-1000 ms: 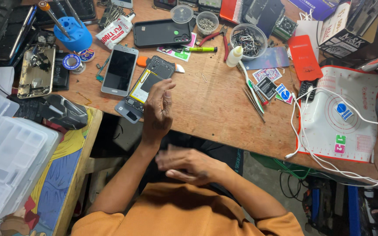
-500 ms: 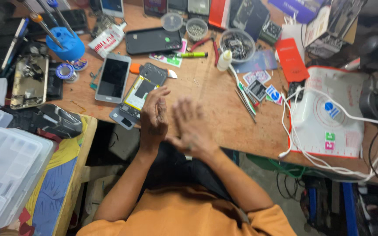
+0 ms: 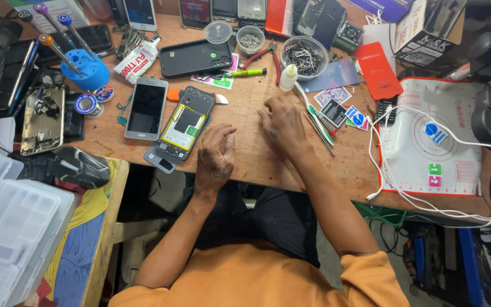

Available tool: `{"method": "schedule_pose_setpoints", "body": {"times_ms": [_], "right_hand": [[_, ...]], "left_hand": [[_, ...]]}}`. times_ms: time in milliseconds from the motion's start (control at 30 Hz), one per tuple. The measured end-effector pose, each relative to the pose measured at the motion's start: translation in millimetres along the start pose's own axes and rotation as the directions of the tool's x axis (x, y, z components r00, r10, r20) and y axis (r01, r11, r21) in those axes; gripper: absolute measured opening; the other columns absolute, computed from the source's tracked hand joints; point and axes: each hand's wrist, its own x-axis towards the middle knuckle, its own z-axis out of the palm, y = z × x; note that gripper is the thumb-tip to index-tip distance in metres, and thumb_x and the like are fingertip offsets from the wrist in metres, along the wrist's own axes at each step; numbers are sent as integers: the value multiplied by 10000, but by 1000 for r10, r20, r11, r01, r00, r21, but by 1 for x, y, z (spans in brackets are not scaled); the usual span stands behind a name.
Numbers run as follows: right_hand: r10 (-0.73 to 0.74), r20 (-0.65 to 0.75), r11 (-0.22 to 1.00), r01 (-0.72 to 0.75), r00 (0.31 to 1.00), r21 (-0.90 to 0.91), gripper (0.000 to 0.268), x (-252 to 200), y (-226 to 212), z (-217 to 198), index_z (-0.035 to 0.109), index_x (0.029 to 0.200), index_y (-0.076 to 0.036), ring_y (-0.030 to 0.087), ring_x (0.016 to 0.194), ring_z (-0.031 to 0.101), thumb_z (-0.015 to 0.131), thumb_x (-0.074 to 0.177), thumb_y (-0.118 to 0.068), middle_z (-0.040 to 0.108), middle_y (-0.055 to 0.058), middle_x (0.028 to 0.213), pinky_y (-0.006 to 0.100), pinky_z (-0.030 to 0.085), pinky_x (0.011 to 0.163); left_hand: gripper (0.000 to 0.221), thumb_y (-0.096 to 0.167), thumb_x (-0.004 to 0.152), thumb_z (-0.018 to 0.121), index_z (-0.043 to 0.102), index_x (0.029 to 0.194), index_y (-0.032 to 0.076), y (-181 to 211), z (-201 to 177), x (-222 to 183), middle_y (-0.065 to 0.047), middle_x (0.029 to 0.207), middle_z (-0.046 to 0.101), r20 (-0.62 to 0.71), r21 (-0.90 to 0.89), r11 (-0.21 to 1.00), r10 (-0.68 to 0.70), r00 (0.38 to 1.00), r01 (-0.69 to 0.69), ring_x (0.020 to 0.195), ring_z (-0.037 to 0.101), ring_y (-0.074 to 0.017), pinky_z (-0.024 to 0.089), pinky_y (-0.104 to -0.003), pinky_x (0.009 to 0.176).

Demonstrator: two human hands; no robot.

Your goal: The person uses a metal spudger to pry open the back cover of a smartphone, then uses tweezers to remove internal components and a screwdriver to unscrew parts. The person handles the phone and tools throughout the process.

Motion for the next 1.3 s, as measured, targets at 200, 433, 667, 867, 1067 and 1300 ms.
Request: {"method": "schedule_pose_setpoints", "body": {"times_ms": [200, 433, 667, 867, 1067, 1300], "right_hand": [[-92, -12, 993, 91, 996, -74, 132, 19, 21, 40, 702, 907, 30, 339, 868, 672, 689, 949, -94, 647, 196, 910, 437, 558, 807], [-158, -29, 975, 151, 987, -164, 79, 39, 30, 45, 639, 959, 82, 377, 891, 660, 628, 922, 12, 627, 237, 962, 451, 557, 781], [-249, 217, 959, 272, 944, -83, 652, -23, 14, 15, 414, 1457, 87, 418, 1414, 418, 571, 1030, -380, 439, 294, 1503, 466, 364, 1181], [-242, 442, 884, 385, 864, -267, 1026, -10, -4, 27, 188, 1541, 119, 398, 1534, 82, 381, 960, -705, 162, 304, 1629, 495, 19, 1232], [-474, 499, 816, 574, 726, -60, 883, -30, -18, 26, 203, 1587, 68, 376, 1573, 133, 337, 1037, -610, 198, 282, 1667, 478, 43, 1272], [-656, 488, 752, 548, 576, 366, 614, -93, -43, 23, 428, 1485, 38, 392, 1563, 293, 450, 1079, -422, 386, 256, 1609, 498, 147, 1326]], "left_hand": [[167, 43, 987, 601, 683, 1100, -47, -7, 3, -2, -212, 1184, 702, -11, 20, 1000, 3, 1000, -3, 1145, 671, -356, 517, -400, 1026], [165, 22, 973, 588, 681, 1093, -44, -6, 3, -3, -201, 1163, 710, -23, 44, 999, 18, 1000, -17, 1132, 681, -350, 522, -408, 1023], [238, 18, 997, 516, 647, 1178, -65, -6, 1, -3, -229, 1223, 680, -137, 68, 997, -26, 990, 36, 1172, 650, -384, 503, -430, 1048], [295, 81, 1028, 473, 619, 1214, -94, -6, 1, -4, -271, 1281, 639, -150, 77, 996, -32, 988, 44, 1223, 617, -414, 473, -454, 1081], [443, 239, 1080, 373, 618, 1226, -100, -11, -2, -5, -284, 1319, 625, -173, 27, 1000, 11, 985, -7, 1258, 603, -430, 458, -459, 1108], [647, 372, 1130, 192, 644, 1234, -78, -14, -9, -9, -255, 1324, 659, -154, -174, 982, -100, 983, 73, 1306, 610, -380, 447, -439, 1143]]}}
